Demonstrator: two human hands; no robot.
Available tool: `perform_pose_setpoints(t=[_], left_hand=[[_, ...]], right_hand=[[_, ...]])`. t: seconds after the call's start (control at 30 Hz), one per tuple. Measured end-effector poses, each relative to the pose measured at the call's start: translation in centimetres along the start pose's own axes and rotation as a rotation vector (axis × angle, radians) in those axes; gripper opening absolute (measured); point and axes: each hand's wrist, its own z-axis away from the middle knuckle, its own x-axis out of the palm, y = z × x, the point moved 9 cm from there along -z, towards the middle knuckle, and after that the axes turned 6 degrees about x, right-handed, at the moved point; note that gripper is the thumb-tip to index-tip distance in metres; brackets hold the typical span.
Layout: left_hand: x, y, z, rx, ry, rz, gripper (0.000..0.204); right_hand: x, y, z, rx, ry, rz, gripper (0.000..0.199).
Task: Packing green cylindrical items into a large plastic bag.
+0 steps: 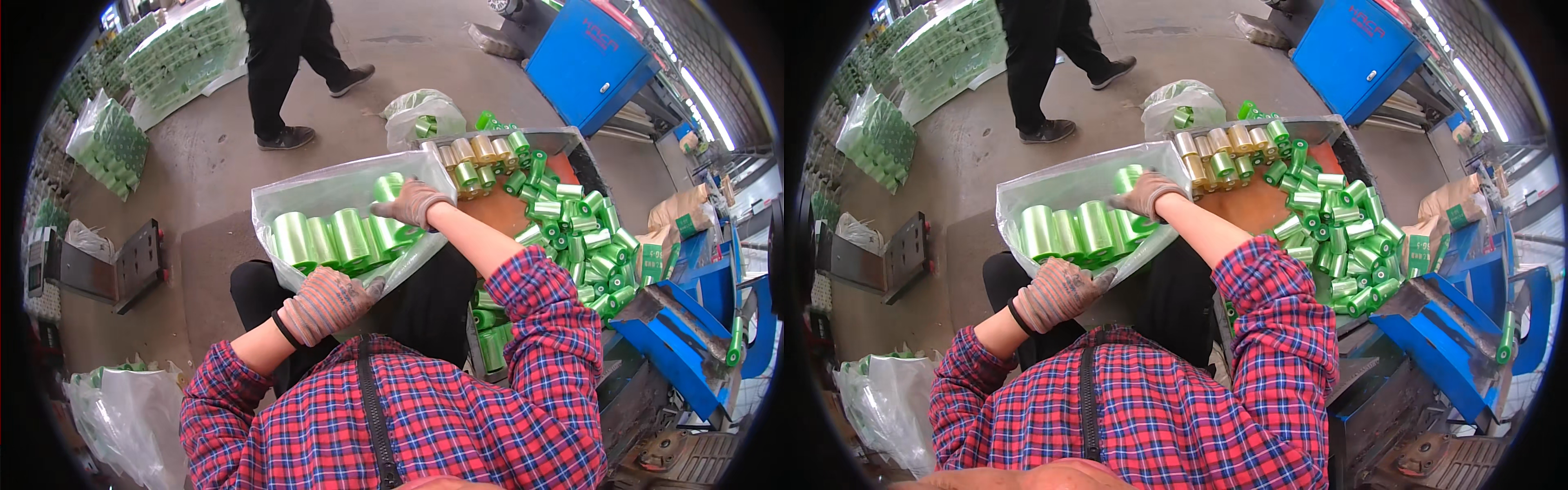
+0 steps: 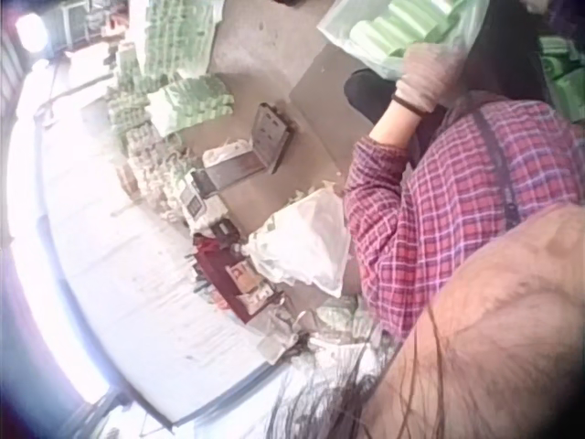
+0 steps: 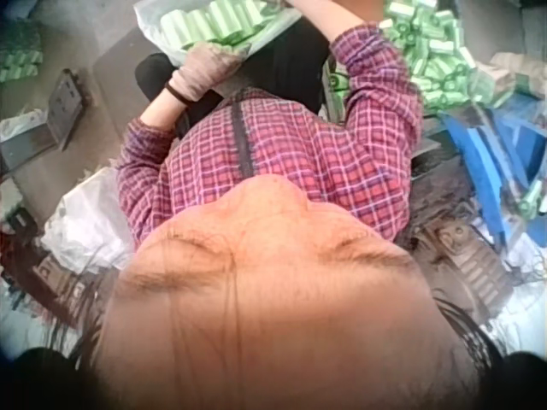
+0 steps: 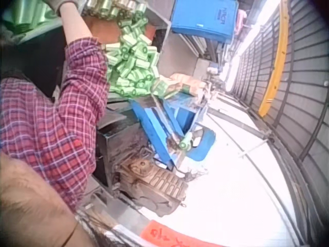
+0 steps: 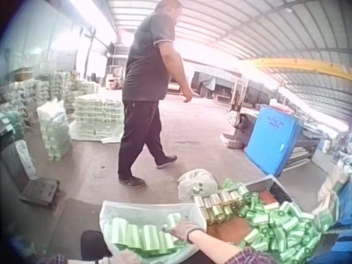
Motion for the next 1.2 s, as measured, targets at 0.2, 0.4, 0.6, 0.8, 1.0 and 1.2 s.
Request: perform_pose_setpoints(t=[0.2,0.4,0.6,0.8,1.0,1.2], left_hand=[[-0.4,-0.6,0.2,-0.021,-0.008,0.018,0.029],[-0.4,-2.2,0.0,-0.145,-0.131,0.296,0.023],[-2.7,-9.7,-3.8,-0.502,-0.052,0.414,0.024],[6.2,-10.7,-12.9,-0.512,-0.272,0.091,0.086],[4.3,-10.4,-11.7,-0.559,-0.202,0.145,0.100],[6.4,-12.5,-4.3,-0.692,-0.606,0.017,0.099]], right_hand=[[0.0,1.8,-2.4,-0.011,0.236,0.101,0.078],[-6.0,9.2,4.1,0.176,0.551,-0.014,0.053],[-0.9,8.6,0.4,-0.296,0.081,-1.798,0.040],[1.3,8.0,-1.5,-0.559,-0.182,-2.235,0.039],[1.3,9.3,-0.2,-0.566,-0.166,-2.199,0.041],[-2.2,9.9,1.1,-0.907,0.475,-1.837,0.032]])
